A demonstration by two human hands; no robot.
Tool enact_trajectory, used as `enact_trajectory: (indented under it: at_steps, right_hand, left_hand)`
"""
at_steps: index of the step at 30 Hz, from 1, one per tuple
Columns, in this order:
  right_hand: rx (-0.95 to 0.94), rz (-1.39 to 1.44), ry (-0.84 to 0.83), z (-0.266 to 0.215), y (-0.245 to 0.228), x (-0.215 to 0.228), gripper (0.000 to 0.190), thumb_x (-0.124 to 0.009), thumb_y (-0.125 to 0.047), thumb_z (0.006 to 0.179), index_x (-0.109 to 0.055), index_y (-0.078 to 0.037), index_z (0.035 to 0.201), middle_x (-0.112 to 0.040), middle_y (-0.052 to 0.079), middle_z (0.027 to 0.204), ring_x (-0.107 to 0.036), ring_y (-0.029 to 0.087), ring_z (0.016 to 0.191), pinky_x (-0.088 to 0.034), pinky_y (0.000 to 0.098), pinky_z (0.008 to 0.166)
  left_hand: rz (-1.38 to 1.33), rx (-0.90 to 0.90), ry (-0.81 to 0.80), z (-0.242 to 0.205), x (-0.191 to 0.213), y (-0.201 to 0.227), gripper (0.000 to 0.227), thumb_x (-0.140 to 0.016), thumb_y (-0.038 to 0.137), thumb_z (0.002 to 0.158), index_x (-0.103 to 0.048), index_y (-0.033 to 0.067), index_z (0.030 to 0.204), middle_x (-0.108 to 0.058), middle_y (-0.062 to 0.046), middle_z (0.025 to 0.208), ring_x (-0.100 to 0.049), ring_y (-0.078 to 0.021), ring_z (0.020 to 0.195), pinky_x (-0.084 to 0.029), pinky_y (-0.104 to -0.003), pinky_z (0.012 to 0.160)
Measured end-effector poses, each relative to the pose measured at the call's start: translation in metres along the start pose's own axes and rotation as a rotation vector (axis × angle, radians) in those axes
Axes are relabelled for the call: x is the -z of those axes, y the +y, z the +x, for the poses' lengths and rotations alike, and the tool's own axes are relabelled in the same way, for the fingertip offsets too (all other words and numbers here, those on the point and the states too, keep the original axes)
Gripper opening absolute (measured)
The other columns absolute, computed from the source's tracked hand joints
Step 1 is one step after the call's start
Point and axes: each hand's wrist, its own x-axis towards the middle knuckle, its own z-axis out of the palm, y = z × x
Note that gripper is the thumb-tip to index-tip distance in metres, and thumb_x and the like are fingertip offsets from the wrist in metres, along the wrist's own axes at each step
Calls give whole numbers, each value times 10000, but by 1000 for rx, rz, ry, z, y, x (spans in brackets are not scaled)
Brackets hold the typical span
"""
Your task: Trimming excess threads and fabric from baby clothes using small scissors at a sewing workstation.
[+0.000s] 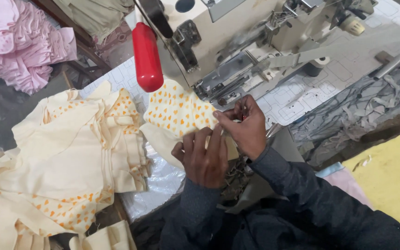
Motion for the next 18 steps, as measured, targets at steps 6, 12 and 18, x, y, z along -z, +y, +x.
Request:
enact_trajectory:
  at_steps: [6,12,18]
  right_hand:
    - [45,-142,-3,15,4,11,444,-935,-262,844,-540,-61,872,-639,126,633,-683,181,622,-499,259,556]
    - [-186,95,-94,-21,-25,39,207,-709,-107,997,-533,-6,958,-666,187,690,-667,195,555,-502,238,427]
    - [-381,106,-167,-55,-13,79,195,-687,-109,987,-583,44,1047,-677,209,788,-699,234,616,-473,214,371]
  left_hand:
    - [-191,367,-17,-75,44,12,318,-880,378,779,-649,159,785,-557,-2,699,-600,-252,623,-503,-354,640]
    - [-194,568,-10,-107,30,-11,505,-971,355,683,-620,99,940,-620,-62,837,-670,-315,788,-565,-390,769]
    - [-233,886,15,-102,0,-7,583,-1010,326,586,-571,125,913,-595,-80,854,-678,-340,799,-591,-371,696]
